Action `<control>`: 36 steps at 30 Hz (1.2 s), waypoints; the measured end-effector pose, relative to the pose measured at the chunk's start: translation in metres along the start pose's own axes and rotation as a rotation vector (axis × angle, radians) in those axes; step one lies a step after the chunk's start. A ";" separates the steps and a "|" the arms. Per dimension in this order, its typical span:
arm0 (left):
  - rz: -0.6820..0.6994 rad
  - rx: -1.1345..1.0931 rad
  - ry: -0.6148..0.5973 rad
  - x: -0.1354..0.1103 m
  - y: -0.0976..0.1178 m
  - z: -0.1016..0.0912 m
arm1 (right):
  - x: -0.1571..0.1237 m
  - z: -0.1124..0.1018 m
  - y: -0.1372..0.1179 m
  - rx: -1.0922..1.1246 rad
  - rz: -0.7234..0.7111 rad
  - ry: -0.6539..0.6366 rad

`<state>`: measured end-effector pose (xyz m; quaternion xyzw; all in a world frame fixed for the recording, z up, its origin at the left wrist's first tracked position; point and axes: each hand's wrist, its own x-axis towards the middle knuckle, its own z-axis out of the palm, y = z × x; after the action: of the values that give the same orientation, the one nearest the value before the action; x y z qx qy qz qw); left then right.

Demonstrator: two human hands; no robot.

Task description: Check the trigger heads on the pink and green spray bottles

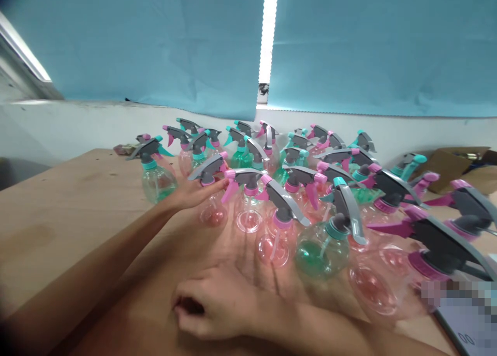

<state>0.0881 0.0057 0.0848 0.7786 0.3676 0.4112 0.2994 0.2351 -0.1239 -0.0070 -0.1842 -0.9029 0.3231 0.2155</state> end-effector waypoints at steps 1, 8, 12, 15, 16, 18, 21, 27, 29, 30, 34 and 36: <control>0.004 -0.012 -0.013 0.000 0.000 0.000 | 0.000 -0.001 0.000 0.003 -0.002 -0.002; -0.053 -0.095 -0.106 -0.003 -0.003 0.000 | 0.000 -0.003 -0.002 0.037 -0.001 -0.025; -0.106 -0.048 -0.037 -0.005 0.005 0.005 | 0.000 -0.004 -0.003 0.038 -0.017 -0.017; -0.109 -0.044 -0.002 -0.005 0.010 0.007 | 0.000 -0.009 -0.007 0.018 0.010 -0.041; -0.104 -0.055 -0.005 -0.005 0.011 0.007 | 0.000 -0.011 -0.009 0.006 0.022 -0.049; -0.097 -0.092 -0.023 -0.004 0.010 0.008 | 0.000 -0.014 -0.012 -0.017 0.048 -0.055; -0.112 -0.162 -0.040 -0.003 0.008 0.010 | -0.001 -0.015 -0.013 -0.032 0.062 -0.059; -0.131 -0.056 -0.014 -0.004 0.013 0.013 | -0.001 -0.007 -0.006 -0.014 0.008 -0.031; -0.117 -0.009 0.001 -0.005 0.016 0.013 | -0.001 -0.006 -0.005 -0.006 0.004 -0.021; -0.109 0.001 0.008 -0.005 0.018 0.013 | -0.001 -0.006 -0.005 -0.004 0.006 -0.015; -0.091 0.008 0.004 -0.004 0.019 0.014 | -0.001 -0.009 -0.008 -0.007 0.025 -0.025; -0.103 -0.008 0.007 -0.003 0.018 0.015 | -0.001 -0.010 -0.009 -0.027 0.029 -0.035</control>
<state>0.1054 -0.0097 0.0906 0.7559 0.4068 0.3992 0.3221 0.2393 -0.1259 0.0061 -0.1947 -0.9079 0.3172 0.1926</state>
